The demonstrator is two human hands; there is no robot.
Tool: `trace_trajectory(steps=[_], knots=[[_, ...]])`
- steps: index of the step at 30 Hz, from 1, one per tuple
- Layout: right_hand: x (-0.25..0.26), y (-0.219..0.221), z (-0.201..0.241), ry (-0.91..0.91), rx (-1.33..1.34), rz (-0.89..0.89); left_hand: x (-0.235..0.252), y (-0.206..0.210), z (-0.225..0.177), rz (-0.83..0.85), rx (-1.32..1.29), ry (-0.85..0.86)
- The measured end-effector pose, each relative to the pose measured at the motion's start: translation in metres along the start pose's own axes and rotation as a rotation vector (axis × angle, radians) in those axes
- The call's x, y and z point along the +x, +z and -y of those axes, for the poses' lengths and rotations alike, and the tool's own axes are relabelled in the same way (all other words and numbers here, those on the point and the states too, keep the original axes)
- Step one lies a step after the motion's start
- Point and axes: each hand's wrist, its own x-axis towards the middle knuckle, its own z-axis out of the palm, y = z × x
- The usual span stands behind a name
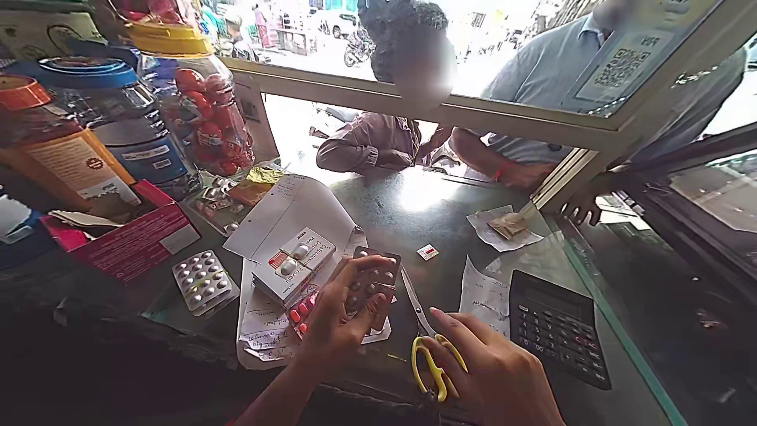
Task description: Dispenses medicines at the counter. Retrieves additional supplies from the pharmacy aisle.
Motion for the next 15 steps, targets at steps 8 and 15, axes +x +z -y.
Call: trace_trajectory(steps=[8, 15], knots=[[0.019, 0.029, 0.017, 0.14, 1.254, -0.01, -0.029, 0.03, 0.003, -0.137, -0.359, 0.078], [0.026, 0.006, -0.019, -0.188, 1.462, 0.501, -0.041, -0.055, -0.003, -0.258, -0.478, 0.182]])
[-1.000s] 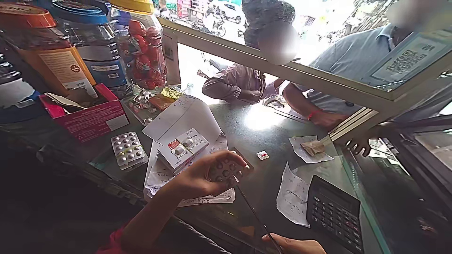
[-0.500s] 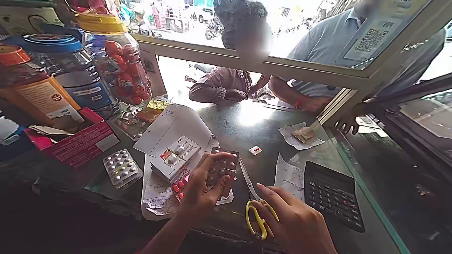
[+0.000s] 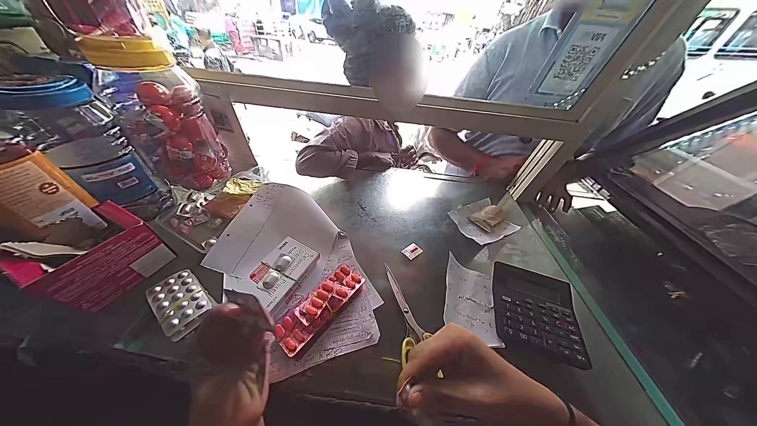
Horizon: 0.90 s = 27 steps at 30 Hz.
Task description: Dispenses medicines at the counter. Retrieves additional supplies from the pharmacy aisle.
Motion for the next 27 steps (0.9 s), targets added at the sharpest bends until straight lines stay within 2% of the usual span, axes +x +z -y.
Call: trace_trajectory(steps=[2, 4, 7, 10, 12, 14, 17, 19, 21, 23, 25, 27], knots=[[0.002, -0.028, 0.005, -0.002, -0.485, -0.21, 0.002, -0.025, -0.024, -0.06, 0.229, 0.166], [0.016, -0.066, 0.002, 0.206, -0.86, -0.371, 0.0, -0.028, -0.043, 0.001, 0.416, 0.22], [0.044, -0.117, -0.012, 0.483, -1.07, -0.474, 0.001, -0.014, -0.041, 0.081, 0.485, 0.104], [0.064, -0.126, -0.022, 0.64, -1.269, -0.436, -0.003, -0.009, -0.027, 0.031, 0.571, -0.031], [0.069, -0.105, -0.021, 0.46, -1.347, -0.46, -0.004, -0.012, -0.022, 0.03, 0.624, -0.059], [0.071, -0.075, -0.017, 0.129, -1.22, -0.419, -0.005, -0.014, -0.018, 0.096, 0.662, -0.061], [0.078, -0.014, -0.01, -0.085, -0.715, -0.095, -0.012, -0.005, -0.009, 0.224, 0.684, 0.011], [0.083, 0.02, -0.01, -0.193, -0.652, 0.01, -0.016, 0.0, -0.004, 0.25, 0.693, 0.095], [0.089, 0.035, -0.01, -0.247, -0.746, -0.007, -0.017, -0.01, -0.008, 0.222, 0.701, 0.128], [0.1, 0.035, -0.01, -0.255, -0.854, -0.083, -0.01, -0.036, -0.022, 0.123, 0.834, 0.161], [0.116, 0.031, -0.011, -0.243, -0.913, -0.13, -0.001, -0.072, -0.035, -0.067, 1.19, 0.192], [0.135, 0.033, -0.013, -0.229, -0.885, -0.121, 0.013, -0.108, -0.04, -0.169, 1.516, 0.117]])
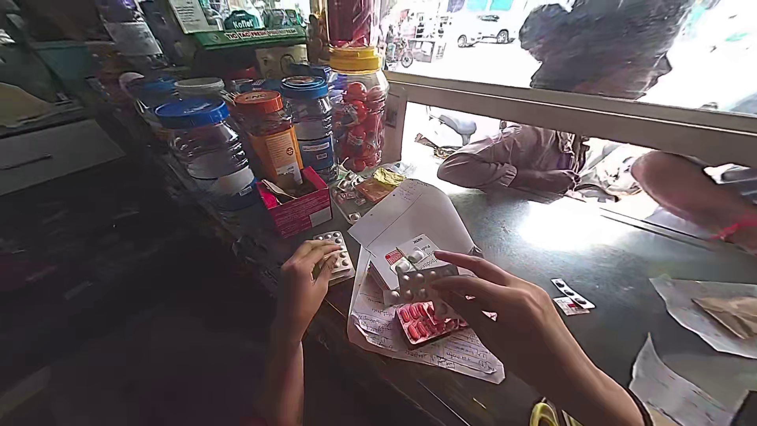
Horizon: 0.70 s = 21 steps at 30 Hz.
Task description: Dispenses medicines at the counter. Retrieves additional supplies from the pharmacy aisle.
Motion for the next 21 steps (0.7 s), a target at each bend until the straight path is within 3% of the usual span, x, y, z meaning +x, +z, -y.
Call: trace_trajectory(steps=[5, 12, 15, 17, 21], knots=[[0.051, 0.03, 0.012, 0.062, 0.204, 0.323, 0.027, -0.01, 0.04, 0.344, 0.093, -0.075], [0.08, 0.09, 0.01, -0.164, -0.147, 0.417, 0.044, -0.025, 0.025, 0.688, 0.192, -0.008], [0.07, 0.103, 0.005, -0.506, -0.253, 0.241, 0.049, -0.02, 0.034, 0.693, 0.191, 0.096], [0.067, 0.112, 0.005, -0.635, -0.278, 0.222, 0.048, -0.014, 0.048, 0.658, 0.122, 0.187], [0.068, 0.123, 0.005, -0.593, -0.281, 0.343, 0.046, -0.014, 0.054, 0.586, 0.1, 0.303]])
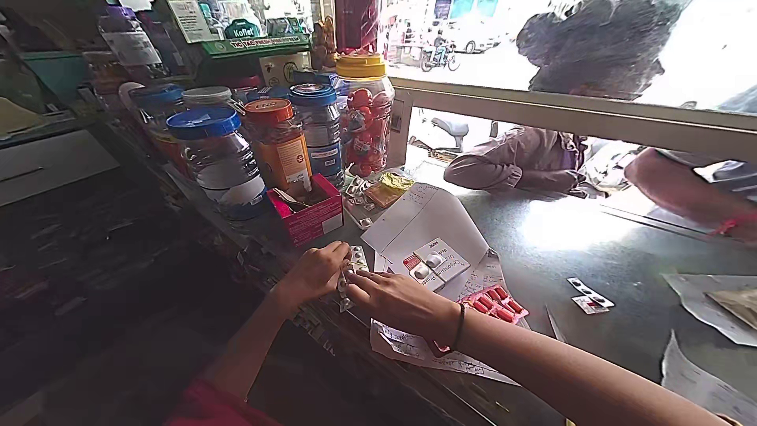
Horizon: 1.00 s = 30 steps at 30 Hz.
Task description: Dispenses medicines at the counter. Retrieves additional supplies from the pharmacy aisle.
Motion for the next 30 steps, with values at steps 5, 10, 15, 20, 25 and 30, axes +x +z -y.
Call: trace_trajectory(steps=[5, 10, 15, 20, 25, 30], knots=[[0.007, -0.001, -0.003, -0.012, 0.06, 0.053, -0.003, -0.001, 0.008, -0.076, -0.019, 0.037], [0.007, 0.003, -0.008, 0.014, 0.063, 0.094, 0.0, -0.002, 0.007, -0.092, -0.057, -0.025], [0.007, 0.009, -0.007, 0.195, -0.042, 0.041, -0.005, -0.003, 0.01, -0.054, -0.126, 0.061], [0.022, 0.007, -0.002, 0.083, -0.18, -0.14, -0.013, 0.0, 0.02, -0.082, -0.222, 0.101], [0.029, 0.011, 0.004, -0.081, -0.216, -0.147, -0.013, 0.002, 0.01, -0.088, -0.202, 0.063], [0.029, 0.002, 0.02, 0.201, -0.102, 0.132, -0.015, 0.01, 0.009, -0.086, -0.252, 0.037]])
